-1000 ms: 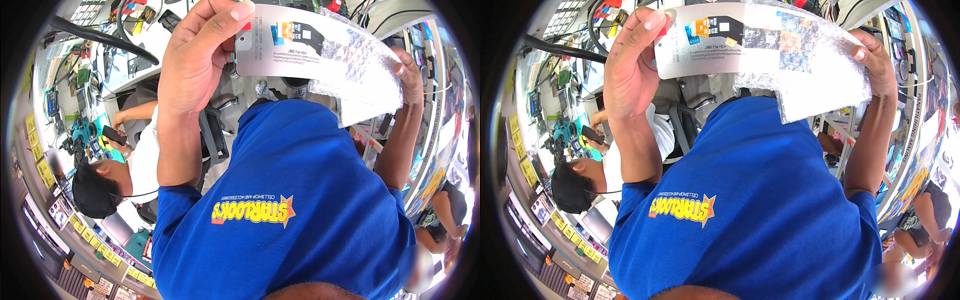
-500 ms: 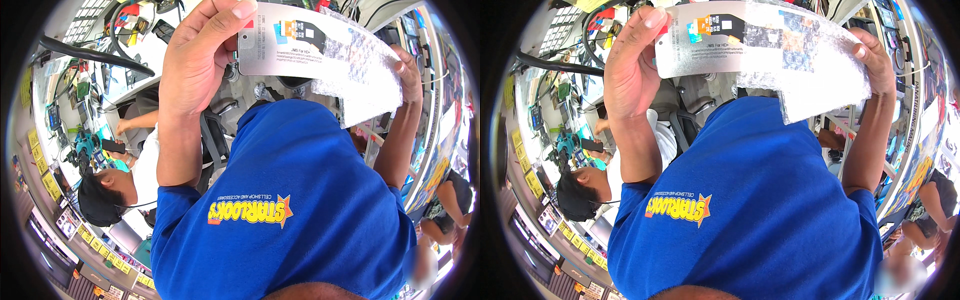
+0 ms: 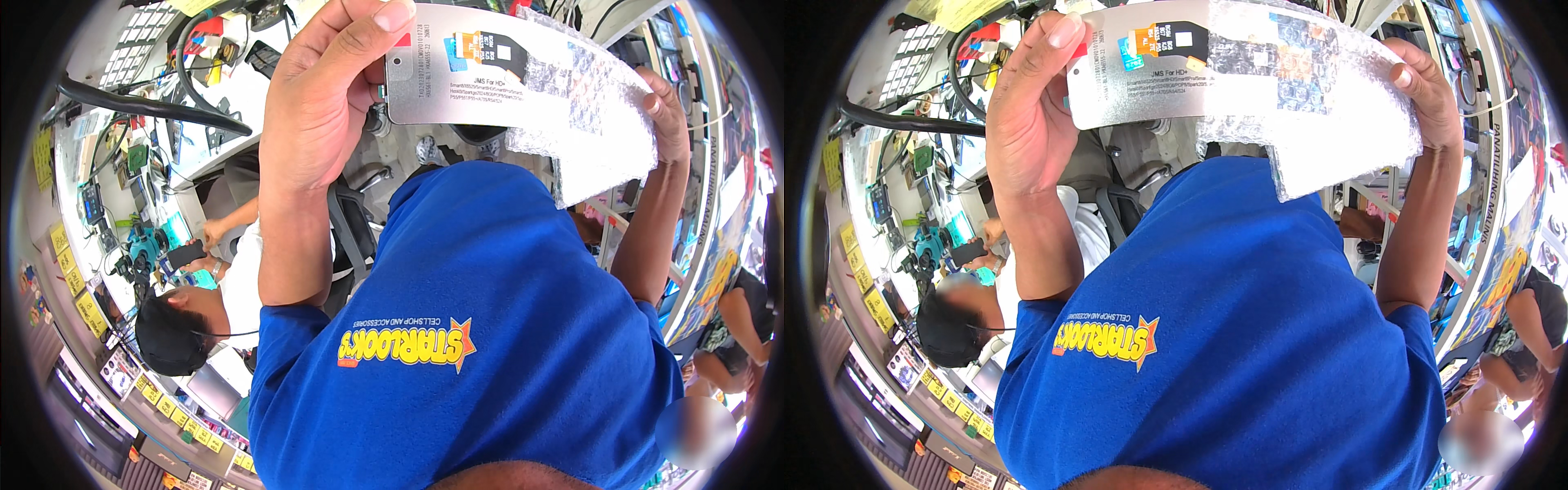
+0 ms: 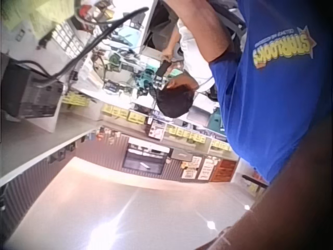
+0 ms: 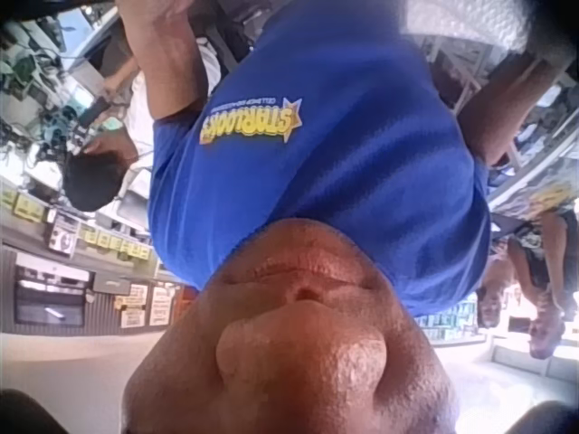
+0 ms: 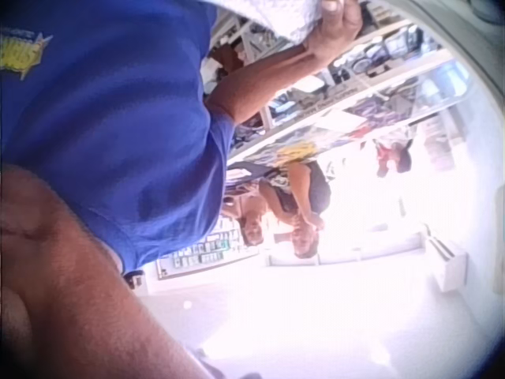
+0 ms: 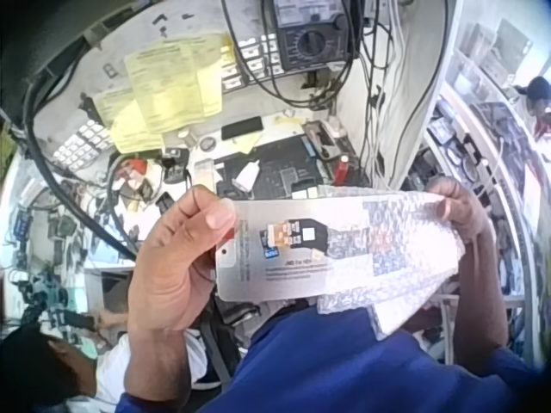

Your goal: The person retrieves a phone and adhesive from the counter, then applies glue to the phone's edge and presses the frame together. The person handles the phone and adhesive tube throughout the process.

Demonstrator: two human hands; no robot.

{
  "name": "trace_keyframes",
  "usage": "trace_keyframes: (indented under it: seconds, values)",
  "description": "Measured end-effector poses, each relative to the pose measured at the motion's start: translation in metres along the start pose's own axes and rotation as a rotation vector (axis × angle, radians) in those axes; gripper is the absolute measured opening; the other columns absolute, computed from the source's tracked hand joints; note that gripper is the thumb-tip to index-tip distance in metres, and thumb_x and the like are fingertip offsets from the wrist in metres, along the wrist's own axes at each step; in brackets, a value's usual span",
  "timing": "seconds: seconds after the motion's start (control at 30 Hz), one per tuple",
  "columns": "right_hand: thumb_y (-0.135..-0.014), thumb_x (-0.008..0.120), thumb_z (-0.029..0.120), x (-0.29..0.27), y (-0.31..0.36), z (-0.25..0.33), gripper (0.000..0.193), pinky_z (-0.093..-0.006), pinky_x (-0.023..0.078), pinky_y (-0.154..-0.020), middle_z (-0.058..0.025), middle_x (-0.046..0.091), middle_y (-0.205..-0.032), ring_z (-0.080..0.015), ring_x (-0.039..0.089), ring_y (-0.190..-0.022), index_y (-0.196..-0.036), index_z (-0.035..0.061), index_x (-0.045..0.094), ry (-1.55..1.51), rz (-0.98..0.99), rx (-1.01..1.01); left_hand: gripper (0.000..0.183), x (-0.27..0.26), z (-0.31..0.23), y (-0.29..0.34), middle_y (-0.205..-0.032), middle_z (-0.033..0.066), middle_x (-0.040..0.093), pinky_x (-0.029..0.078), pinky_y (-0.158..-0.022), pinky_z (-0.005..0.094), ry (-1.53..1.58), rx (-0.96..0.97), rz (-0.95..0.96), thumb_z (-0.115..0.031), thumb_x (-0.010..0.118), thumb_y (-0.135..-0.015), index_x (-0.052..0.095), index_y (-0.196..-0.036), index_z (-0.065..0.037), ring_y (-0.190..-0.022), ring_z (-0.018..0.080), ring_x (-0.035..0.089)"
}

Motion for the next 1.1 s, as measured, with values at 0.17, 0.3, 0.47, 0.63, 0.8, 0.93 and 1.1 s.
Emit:
trace_keyframes:
  seconds: [0.17,0.3,0.47,0.63,0.8,0.93,1.1]
  values:
    - [-0.084,0.086,0.035,-0.001,0.000,-0.001,0.046,-0.0286,0.063,-0.076,-0.0072,0.077,-0.096,-0.0140,0.075,-0.082,-0.116,0.0036,0.074,-0.003,0.013,0.003,0.021,0.000,0.001,0.000,-0.100,-0.0017,0.068,0.048,-0.083,0.0228,-0.010,0.012,-0.046,-0.025,0.063,-0.105,0.067,-0.109,-0.005,-0.091,0.0055,0.062]
    - [-0.085,0.086,0.034,0.007,-0.001,-0.002,0.047,-0.0289,0.063,-0.076,-0.0072,0.077,-0.097,-0.0141,0.075,-0.082,-0.117,0.0035,0.073,-0.003,0.006,-0.004,0.022,-0.003,0.005,-0.003,-0.101,-0.0014,0.069,0.049,-0.082,0.0232,0.009,-0.002,0.002,-0.025,0.063,-0.105,0.067,-0.113,-0.005,-0.090,0.0054,0.062]
    - [-0.085,0.086,0.034,0.019,-0.007,-0.014,0.047,-0.0293,0.063,-0.076,-0.0074,0.077,-0.098,-0.0141,0.075,-0.082,-0.118,0.0030,0.073,-0.046,0.008,0.002,0.023,0.002,0.010,-0.005,-0.100,0.0000,0.070,0.050,-0.082,0.0244,0.014,-0.022,-0.003,-0.025,0.062,-0.105,0.065,-0.115,-0.004,-0.089,0.0062,0.064]
    - [-0.087,0.084,0.032,0.023,-0.011,-0.023,0.045,-0.0299,0.064,-0.078,-0.0084,0.078,-0.101,-0.0147,0.076,-0.086,-0.118,0.0024,0.073,-0.083,0.077,0.019,0.023,0.001,0.012,-0.004,-0.100,0.0009,0.070,0.051,-0.083,0.0253,0.021,-0.040,-0.054,-0.025,0.062,-0.105,0.065,-0.113,-0.004,-0.089,0.0069,0.064]
    - [-0.088,0.082,0.035,0.021,-0.009,-0.020,0.045,-0.0288,0.063,-0.076,-0.0070,0.077,-0.098,-0.0136,0.075,-0.084,-0.118,0.0026,0.074,-0.054,0.064,0.031,0.022,-0.004,0.013,-0.002,-0.100,0.0012,0.070,0.051,-0.082,0.0253,0.019,-0.040,-0.043,-0.026,0.064,-0.105,0.065,-0.112,-0.004,-0.089,0.0071,0.064]
    - [-0.088,0.081,0.041,0.031,-0.015,-0.016,0.048,-0.0274,0.060,-0.071,-0.0053,0.076,-0.095,-0.0127,0.072,-0.080,-0.117,0.0040,0.075,0.050,0.065,-0.003,0.022,0.001,0.014,-0.004,-0.100,0.0010,0.070,0.051,-0.083,0.0251,0.034,-0.041,-0.058,-0.025,0.064,-0.104,0.065,-0.112,-0.005,-0.088,0.0072,0.064]
    - [-0.080,0.085,0.050,0.058,-0.024,-0.026,0.054,-0.0263,0.058,-0.072,-0.0027,0.074,-0.089,-0.0121,0.070,-0.078,-0.113,0.0074,0.077,0.115,0.006,0.050,0.023,0.001,0.016,-0.012,-0.097,-0.0003,0.069,0.047,-0.078,0.0230,-0.125,-0.009,-0.145,-0.028,0.067,-0.103,0.066,-0.109,-0.006,-0.087,0.0056,0.061]
Point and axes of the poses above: each hand's wrist, its own y-axis away from the middle knuckle, its own x-axis out of the palm, z = x × y, the point moved 5 cm from there along -y, towards the middle knuckle
